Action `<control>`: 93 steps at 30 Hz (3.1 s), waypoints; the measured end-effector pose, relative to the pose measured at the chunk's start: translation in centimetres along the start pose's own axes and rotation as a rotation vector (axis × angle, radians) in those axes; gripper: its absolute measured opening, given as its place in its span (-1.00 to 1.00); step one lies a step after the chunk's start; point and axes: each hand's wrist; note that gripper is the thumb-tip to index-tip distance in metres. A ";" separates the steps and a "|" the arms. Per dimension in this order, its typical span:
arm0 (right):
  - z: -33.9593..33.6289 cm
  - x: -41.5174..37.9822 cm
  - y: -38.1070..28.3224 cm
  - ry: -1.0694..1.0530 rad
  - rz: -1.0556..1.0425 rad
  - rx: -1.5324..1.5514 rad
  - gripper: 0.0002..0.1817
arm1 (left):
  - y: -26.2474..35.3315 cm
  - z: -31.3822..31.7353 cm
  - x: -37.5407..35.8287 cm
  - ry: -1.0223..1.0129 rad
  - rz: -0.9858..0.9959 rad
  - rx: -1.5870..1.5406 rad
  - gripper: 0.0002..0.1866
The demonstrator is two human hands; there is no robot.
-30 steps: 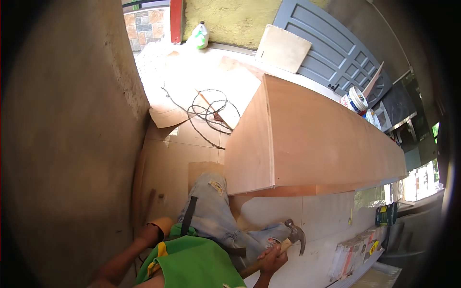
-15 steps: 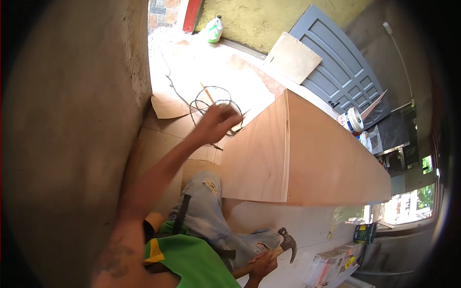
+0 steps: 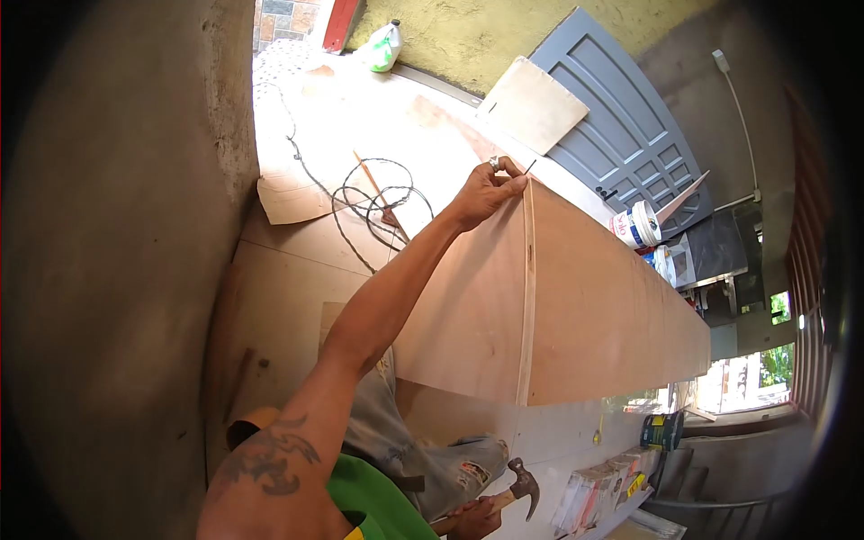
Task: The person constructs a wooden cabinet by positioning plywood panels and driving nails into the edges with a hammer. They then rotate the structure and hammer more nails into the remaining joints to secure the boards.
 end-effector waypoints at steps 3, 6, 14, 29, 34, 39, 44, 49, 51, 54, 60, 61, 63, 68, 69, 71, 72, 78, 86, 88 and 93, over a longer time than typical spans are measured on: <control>1.0 -0.2 0.6 0.129 0.174 0.488 -0.74 | -0.8 -0.1 0.7 -0.091 -0.002 -0.149 -0.83; 0.7 0.2 -2.1 0.144 0.148 0.378 -0.71 | -1.1 -0.4 1.3 -0.101 -0.007 -0.133 -0.83; -0.2 1.2 -7.9 0.201 0.098 0.346 -0.61 | -0.8 -1.0 1.4 -0.164 -0.061 -0.109 -0.82; -5.0 6.0 -10.5 0.295 0.072 0.620 -0.65 | 4.9 -0.1 2.9 -0.133 0.033 -0.052 -0.77; -9.3 9.7 -14.5 0.380 0.006 0.762 -0.61 | 6.3 0.3 2.1 -0.072 -0.006 0.488 -0.75; -13.2 13.0 -19.8 0.399 -0.096 0.822 -0.65 | 6.6 -0.2 1.9 -0.062 -0.118 0.529 -0.72; -15.1 15.6 -24.2 0.251 -0.214 0.864 -0.55 | 7.4 0.0 1.7 -0.059 -0.177 0.591 -0.72; -15.5 18.1 -29.0 0.100 -0.316 0.851 -0.55 | 7.8 0.6 1.4 -0.038 -0.173 0.639 -0.72; -16.2 19.3 -31.5 0.049 -0.418 0.818 -0.53 | 7.9 0.8 1.3 -0.027 -0.167 0.656 -0.72; -16.8 21.9 -35.9 0.087 -0.546 0.853 -0.53 | 7.4 0.9 1.1 0.012 -0.192 0.678 -0.71; -13.8 25.2 -34.3 -0.365 -0.279 0.964 -0.53 | 6.2 1.0 0.8 0.023 -0.046 0.657 -0.74; -13.0 24.8 -34.3 -0.421 -0.264 0.769 -0.49 | 6.2 1.2 0.5 0.023 -0.035 0.640 -0.74; -11.0 26.6 -33.8 -0.385 -0.414 0.657 -0.48 | 6.6 1.5 0.0 0.013 -0.027 0.630 -0.75; -10.0 29.4 -38.6 -0.168 -0.704 0.619 -0.43 | 6.4 1.7 0.1 0.068 0.122 0.828 -0.74; -9.8 29.6 -39.0 -0.072 -0.818 0.683 -0.42 | 6.5 1.8 0.0 0.065 0.116 0.828 -0.74; -9.8 29.7 -39.4 -0.026 -0.852 0.666 -0.42 | 6.8 2.0 -0.2 0.063 0.064 0.767 -0.74; -9.7 29.8 -39.6 0.021 -0.900 0.648 -0.43 | 6.9 1.9 -0.1 0.065 0.063 0.770 -0.74; -8.9 31.4 -38.2 -0.289 -0.793 0.332 -0.46 | 6.9 2.1 -0.1 0.072 0.134 0.868 -0.79; -9.6 29.5 -39.4 -0.036 -0.763 0.721 -0.42 | 6.1 1.9 -0.2 0.095 0.099 0.773 -0.78; -8.1 30.3 -38.6 -0.044 -0.816 0.560 -0.40 | 6.4 2.0 -0.2 0.085 0.084 0.752 -0.78; -9.5 28.8 -38.6 -0.161 -0.635 0.601 -0.42 | 6.9 1.3 -0.3 0.046 0.024 0.835 -0.75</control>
Point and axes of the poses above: each hand's wrist, its own x-axis towards the middle knuckle, its own z-axis out of the palm, y = z × x, and after that the axes turned 13 degrees about -z, right-handed
